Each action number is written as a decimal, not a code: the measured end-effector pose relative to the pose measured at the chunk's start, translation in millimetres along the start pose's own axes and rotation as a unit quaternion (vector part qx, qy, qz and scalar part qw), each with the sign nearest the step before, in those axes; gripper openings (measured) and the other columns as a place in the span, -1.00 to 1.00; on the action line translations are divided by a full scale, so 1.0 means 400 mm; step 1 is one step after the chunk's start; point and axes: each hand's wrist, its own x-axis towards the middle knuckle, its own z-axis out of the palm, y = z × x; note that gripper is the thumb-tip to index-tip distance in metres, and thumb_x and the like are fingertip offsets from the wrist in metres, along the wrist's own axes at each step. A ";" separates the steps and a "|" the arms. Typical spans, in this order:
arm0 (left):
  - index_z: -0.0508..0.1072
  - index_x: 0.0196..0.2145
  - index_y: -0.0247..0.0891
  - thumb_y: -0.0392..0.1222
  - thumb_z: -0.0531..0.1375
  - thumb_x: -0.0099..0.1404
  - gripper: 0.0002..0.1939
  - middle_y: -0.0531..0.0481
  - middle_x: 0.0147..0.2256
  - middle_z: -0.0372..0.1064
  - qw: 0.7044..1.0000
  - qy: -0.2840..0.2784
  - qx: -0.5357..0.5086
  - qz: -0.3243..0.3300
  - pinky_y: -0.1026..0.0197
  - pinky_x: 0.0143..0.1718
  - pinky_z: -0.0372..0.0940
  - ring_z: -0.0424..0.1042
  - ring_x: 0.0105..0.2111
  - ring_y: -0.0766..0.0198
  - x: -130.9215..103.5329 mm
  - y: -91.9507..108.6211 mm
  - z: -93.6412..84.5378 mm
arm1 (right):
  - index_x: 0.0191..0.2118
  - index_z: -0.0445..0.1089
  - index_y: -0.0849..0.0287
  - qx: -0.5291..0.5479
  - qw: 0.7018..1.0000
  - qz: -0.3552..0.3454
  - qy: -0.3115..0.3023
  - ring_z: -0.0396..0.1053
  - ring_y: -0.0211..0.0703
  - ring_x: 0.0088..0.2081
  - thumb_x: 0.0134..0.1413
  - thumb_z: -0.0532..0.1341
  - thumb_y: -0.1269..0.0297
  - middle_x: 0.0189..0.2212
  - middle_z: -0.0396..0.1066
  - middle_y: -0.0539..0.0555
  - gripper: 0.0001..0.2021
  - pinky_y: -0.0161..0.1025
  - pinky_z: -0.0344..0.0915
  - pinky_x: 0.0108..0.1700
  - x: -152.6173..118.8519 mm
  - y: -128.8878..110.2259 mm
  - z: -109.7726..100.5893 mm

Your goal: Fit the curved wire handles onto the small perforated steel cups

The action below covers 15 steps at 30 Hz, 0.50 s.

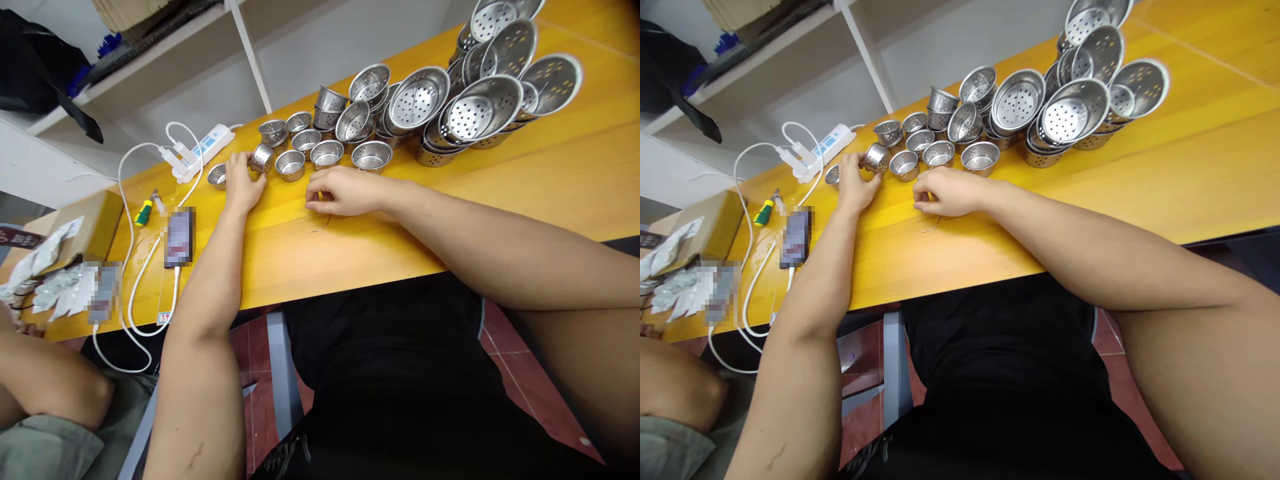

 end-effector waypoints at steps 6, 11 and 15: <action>0.50 0.10 -0.09 0.47 0.55 0.51 -0.35 -0.28 0.55 0.39 0.996 0.042 0.011 0.072 -0.42 0.85 0.15 0.32 0.71 -0.17 -0.008 0.009 -0.003 | -0.07 0.64 0.12 0.012 1.000 0.009 0.027 0.44 -0.02 -0.08 0.60 0.43 0.17 -0.07 0.64 0.16 -0.85 -0.06 0.32 0.06 -0.003 -0.003 0.000; 0.48 0.18 -0.14 0.77 0.13 0.70 -0.16 -0.35 0.68 0.24 0.975 0.027 0.003 0.221 -0.46 0.80 0.15 0.21 0.82 -0.04 -0.056 0.087 -0.004 | 0.43 0.60 0.06 0.016 0.993 0.020 0.117 0.53 0.09 -0.01 0.65 0.40 0.03 0.27 0.59 0.24 -0.56 0.02 0.45 0.19 -0.007 -0.011 0.005; 0.55 0.18 0.00 0.57 0.41 0.60 -0.37 -0.18 0.69 0.30 0.964 -0.071 -0.056 0.250 -0.57 0.91 0.22 0.29 0.81 -0.27 -0.107 0.162 0.020 | 0.68 0.40 -0.03 0.011 0.989 0.043 0.142 0.56 0.21 0.12 0.67 0.43 0.01 0.40 0.47 0.29 -0.35 0.11 0.52 0.28 -0.008 -0.013 0.006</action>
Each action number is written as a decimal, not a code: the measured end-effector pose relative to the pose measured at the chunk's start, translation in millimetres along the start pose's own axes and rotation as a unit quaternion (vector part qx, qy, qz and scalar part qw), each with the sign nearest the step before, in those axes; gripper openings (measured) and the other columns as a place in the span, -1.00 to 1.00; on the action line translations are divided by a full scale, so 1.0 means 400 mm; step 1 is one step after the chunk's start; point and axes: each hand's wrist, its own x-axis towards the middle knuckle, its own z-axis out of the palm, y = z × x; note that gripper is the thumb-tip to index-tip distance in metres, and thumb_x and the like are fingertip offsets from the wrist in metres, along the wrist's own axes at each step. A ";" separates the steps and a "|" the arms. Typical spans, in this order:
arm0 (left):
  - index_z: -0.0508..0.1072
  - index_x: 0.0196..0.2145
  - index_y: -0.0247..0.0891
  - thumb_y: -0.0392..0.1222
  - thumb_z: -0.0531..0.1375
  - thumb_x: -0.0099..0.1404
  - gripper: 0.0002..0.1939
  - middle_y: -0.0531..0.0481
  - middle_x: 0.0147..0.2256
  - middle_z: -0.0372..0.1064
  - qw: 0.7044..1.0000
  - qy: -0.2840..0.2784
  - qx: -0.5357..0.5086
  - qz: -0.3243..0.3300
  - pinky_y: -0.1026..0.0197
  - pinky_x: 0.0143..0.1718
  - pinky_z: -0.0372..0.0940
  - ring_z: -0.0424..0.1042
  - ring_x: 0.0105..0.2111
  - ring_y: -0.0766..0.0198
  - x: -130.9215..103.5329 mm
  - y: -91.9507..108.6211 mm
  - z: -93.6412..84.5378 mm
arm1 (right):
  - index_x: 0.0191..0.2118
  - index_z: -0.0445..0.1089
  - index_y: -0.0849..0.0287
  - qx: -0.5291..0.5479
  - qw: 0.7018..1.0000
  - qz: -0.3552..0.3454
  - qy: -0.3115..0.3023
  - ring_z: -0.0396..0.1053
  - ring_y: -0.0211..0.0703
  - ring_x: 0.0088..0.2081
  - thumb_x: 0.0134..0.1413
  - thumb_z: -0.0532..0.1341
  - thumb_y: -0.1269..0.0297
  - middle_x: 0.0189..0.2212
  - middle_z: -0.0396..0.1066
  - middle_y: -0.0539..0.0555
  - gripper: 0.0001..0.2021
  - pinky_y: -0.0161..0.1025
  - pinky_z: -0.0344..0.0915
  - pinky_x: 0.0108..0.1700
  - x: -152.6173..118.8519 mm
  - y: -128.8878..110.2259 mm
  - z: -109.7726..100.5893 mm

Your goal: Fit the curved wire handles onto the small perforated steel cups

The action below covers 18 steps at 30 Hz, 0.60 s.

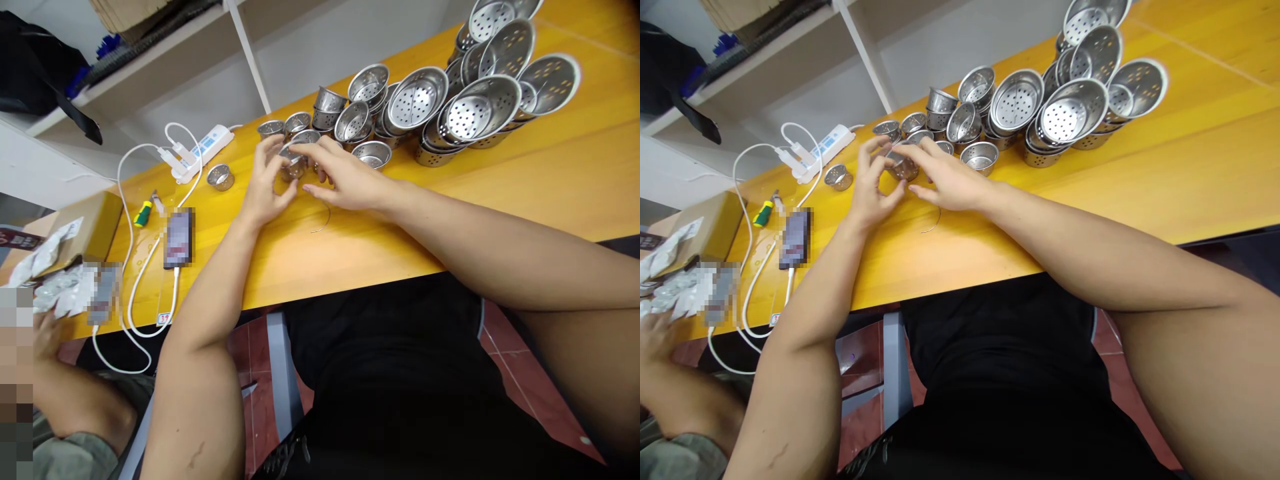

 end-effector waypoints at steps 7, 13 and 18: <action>0.45 0.50 0.10 0.30 0.65 0.46 -0.16 -0.18 0.81 0.14 0.998 0.003 -0.009 -0.065 -0.60 0.95 0.14 0.14 0.90 -0.38 0.004 0.046 0.023 | 0.20 0.67 0.01 0.018 0.999 0.016 0.036 0.53 0.29 0.13 0.69 0.45 -0.21 0.16 0.54 0.27 -0.61 0.22 0.54 0.32 0.009 0.029 0.000; 0.27 0.63 0.09 0.48 0.62 0.44 0.07 -0.26 0.65 0.42 0.996 -0.018 -0.058 -0.057 -0.48 0.87 0.33 0.43 0.76 -0.34 -0.012 -0.025 0.044 | 0.27 0.70 0.05 0.014 1.000 -0.007 0.008 0.56 0.26 0.18 0.69 0.41 -0.02 0.33 0.52 0.33 -0.67 0.18 0.60 0.29 0.003 0.023 0.015; 0.23 0.65 0.09 0.57 0.50 0.52 0.04 -0.26 0.56 0.43 0.992 0.009 -0.106 0.072 -0.43 0.78 0.39 0.50 0.65 -0.32 -0.006 -0.118 0.080 | 0.58 0.53 0.05 -0.018 0.996 -0.069 0.049 0.53 0.36 0.40 0.62 0.40 0.10 0.58 0.38 0.39 -0.44 0.21 0.62 0.37 -0.001 0.009 0.037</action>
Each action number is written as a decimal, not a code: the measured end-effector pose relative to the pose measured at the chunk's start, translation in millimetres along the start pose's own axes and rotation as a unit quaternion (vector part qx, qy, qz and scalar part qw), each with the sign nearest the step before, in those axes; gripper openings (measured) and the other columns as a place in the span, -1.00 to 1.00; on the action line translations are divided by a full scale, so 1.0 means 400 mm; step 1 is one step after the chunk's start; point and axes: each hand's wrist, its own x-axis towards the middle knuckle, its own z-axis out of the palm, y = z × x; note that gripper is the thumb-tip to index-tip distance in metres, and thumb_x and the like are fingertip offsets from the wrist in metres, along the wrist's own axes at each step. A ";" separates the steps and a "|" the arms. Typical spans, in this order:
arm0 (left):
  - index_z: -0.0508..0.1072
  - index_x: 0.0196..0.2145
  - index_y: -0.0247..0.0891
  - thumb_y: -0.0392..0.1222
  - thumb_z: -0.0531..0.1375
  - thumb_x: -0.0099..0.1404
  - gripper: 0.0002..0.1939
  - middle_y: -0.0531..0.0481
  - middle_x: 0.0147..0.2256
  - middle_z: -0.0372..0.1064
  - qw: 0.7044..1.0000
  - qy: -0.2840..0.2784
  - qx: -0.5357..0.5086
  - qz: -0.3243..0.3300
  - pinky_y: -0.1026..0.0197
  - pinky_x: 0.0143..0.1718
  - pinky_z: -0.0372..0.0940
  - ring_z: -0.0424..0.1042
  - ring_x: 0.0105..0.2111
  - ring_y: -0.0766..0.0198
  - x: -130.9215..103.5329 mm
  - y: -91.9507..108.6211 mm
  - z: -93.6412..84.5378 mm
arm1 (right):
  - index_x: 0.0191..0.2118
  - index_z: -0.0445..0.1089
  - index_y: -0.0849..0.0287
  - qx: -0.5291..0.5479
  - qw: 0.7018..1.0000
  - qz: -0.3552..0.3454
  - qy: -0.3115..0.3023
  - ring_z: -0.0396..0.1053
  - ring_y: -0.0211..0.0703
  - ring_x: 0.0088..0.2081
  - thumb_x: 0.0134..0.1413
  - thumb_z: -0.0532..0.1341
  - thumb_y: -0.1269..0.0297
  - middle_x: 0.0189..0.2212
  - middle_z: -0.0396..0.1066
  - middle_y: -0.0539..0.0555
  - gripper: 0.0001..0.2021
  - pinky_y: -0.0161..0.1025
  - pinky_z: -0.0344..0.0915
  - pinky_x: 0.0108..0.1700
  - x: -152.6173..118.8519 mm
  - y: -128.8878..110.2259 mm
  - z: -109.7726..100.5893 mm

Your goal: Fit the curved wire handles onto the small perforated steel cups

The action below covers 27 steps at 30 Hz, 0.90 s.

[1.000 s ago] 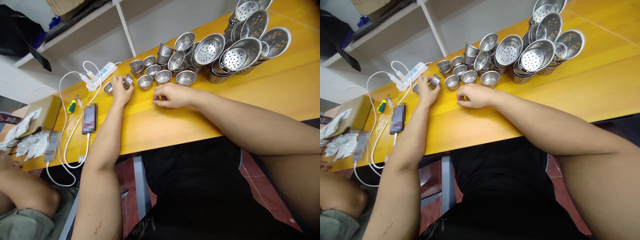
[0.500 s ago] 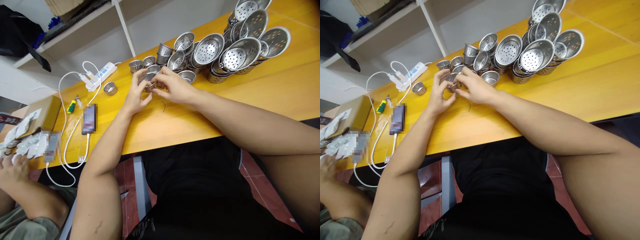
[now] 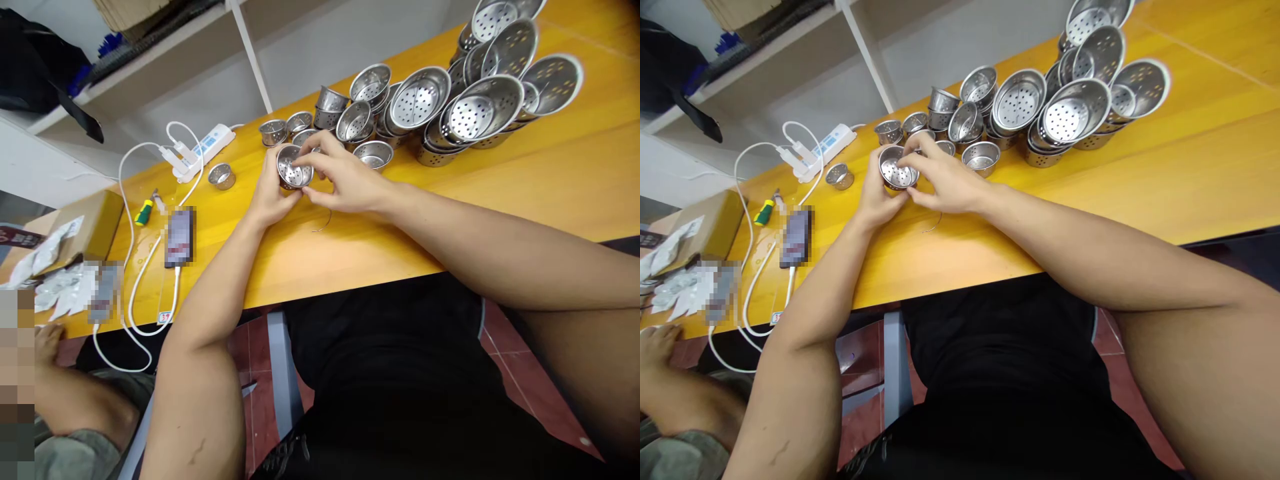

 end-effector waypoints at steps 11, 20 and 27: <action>0.26 0.63 0.09 0.50 0.44 0.58 -0.07 -0.22 0.47 0.50 0.997 -0.050 0.005 0.059 -0.40 0.62 0.55 0.62 0.51 -0.28 0.004 0.027 -0.002 | 0.37 0.65 0.12 -0.077 0.992 0.012 -0.096 0.64 0.32 0.26 0.52 0.37 0.20 0.48 0.52 0.31 -0.57 0.11 0.54 0.21 -0.004 -0.017 -0.005; 0.28 0.63 0.07 0.52 0.43 0.60 -0.08 -0.25 0.49 0.49 0.996 -0.073 0.029 0.032 -0.53 0.72 0.45 0.56 0.58 -0.37 0.010 0.055 -0.017 | 0.18 0.54 0.11 -0.037 0.995 -0.007 -0.091 0.55 0.24 0.15 0.57 0.38 0.16 0.32 0.54 0.30 -0.77 0.09 0.46 0.19 0.004 -0.021 -0.022; 0.31 0.58 0.08 0.58 0.38 0.62 -0.13 -0.24 0.44 0.49 0.997 -0.071 0.023 0.032 -0.54 0.66 0.48 0.58 0.51 -0.34 0.007 0.053 -0.018 | -0.06 0.53 0.09 0.007 0.997 -0.039 -0.063 0.49 0.10 0.04 0.74 0.32 0.09 0.06 0.58 0.20 -0.76 0.02 0.40 0.16 0.013 -0.003 -0.015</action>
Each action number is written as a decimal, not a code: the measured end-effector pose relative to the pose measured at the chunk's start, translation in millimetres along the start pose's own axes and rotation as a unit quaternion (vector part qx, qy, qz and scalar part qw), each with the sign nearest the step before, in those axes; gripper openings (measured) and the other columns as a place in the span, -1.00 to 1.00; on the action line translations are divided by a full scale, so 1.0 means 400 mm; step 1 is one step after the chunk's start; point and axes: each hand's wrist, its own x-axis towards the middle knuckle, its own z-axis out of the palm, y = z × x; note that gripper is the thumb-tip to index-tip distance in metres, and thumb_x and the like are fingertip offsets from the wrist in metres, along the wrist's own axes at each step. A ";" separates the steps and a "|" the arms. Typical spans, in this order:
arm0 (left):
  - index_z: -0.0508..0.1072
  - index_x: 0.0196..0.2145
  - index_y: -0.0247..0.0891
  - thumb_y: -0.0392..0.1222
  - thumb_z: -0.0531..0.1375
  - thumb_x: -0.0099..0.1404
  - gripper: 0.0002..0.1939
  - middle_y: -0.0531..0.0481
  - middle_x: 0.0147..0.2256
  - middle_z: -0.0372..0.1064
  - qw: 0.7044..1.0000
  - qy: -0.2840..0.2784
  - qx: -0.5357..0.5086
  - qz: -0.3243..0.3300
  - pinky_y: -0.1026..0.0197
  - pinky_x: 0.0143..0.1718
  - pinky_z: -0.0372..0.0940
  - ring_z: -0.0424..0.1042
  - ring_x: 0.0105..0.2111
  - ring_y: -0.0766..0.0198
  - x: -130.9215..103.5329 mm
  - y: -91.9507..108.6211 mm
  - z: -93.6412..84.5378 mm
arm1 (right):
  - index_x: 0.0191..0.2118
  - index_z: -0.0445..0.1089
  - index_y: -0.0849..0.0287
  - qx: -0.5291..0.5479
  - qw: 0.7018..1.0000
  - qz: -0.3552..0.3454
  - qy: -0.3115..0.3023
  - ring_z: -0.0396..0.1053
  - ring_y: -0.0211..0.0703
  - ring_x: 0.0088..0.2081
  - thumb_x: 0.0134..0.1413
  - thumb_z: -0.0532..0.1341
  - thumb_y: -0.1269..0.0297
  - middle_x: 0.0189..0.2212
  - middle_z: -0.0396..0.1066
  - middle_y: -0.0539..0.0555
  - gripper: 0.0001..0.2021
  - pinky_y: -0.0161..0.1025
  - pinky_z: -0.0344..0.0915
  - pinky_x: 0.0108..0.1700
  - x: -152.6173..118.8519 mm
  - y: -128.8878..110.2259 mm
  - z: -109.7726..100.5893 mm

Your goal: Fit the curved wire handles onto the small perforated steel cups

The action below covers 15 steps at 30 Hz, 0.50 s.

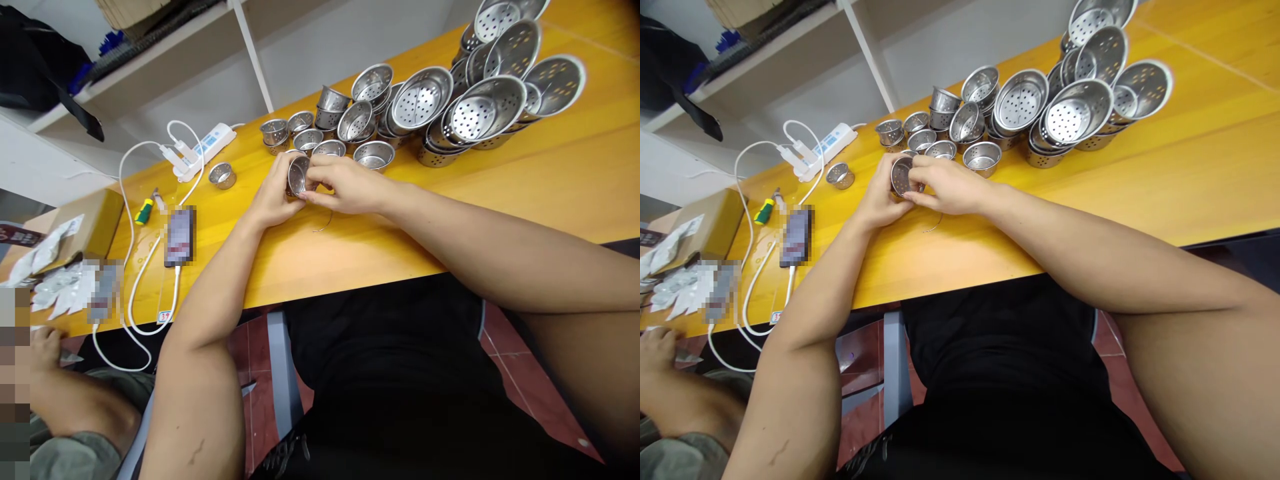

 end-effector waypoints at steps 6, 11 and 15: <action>0.26 0.60 0.06 0.53 0.35 0.66 -0.16 -0.23 0.39 0.49 0.999 0.019 -0.012 0.033 -0.43 0.52 0.60 0.63 0.43 -0.24 0.002 -0.007 0.010 | -0.15 0.47 0.09 0.006 1.000 -0.008 0.022 0.47 0.09 -0.01 0.72 0.33 0.08 -0.02 0.57 0.18 -0.71 0.02 0.39 0.13 0.002 0.006 0.003; 0.25 0.61 0.05 0.51 0.35 0.67 -0.16 -0.23 0.37 0.50 0.998 0.038 -0.031 0.045 -0.44 0.50 0.59 0.65 0.41 -0.24 0.009 0.000 0.017 | -0.19 0.37 0.04 0.021 0.999 -0.009 0.039 0.41 0.07 -0.08 0.68 0.38 0.02 -0.13 0.50 0.12 -0.65 0.02 0.38 0.08 0.011 0.011 -0.006; 0.26 0.60 0.02 0.53 0.32 0.69 -0.16 -0.26 0.39 0.53 0.997 0.051 -0.036 0.033 -0.41 0.48 0.59 0.67 0.41 -0.23 0.017 0.023 0.020 | -0.23 0.28 0.00 0.032 0.998 0.002 0.058 0.35 0.06 -0.12 0.67 0.43 -0.19 -0.21 0.46 0.09 -0.49 0.02 0.39 0.04 0.017 0.017 -0.012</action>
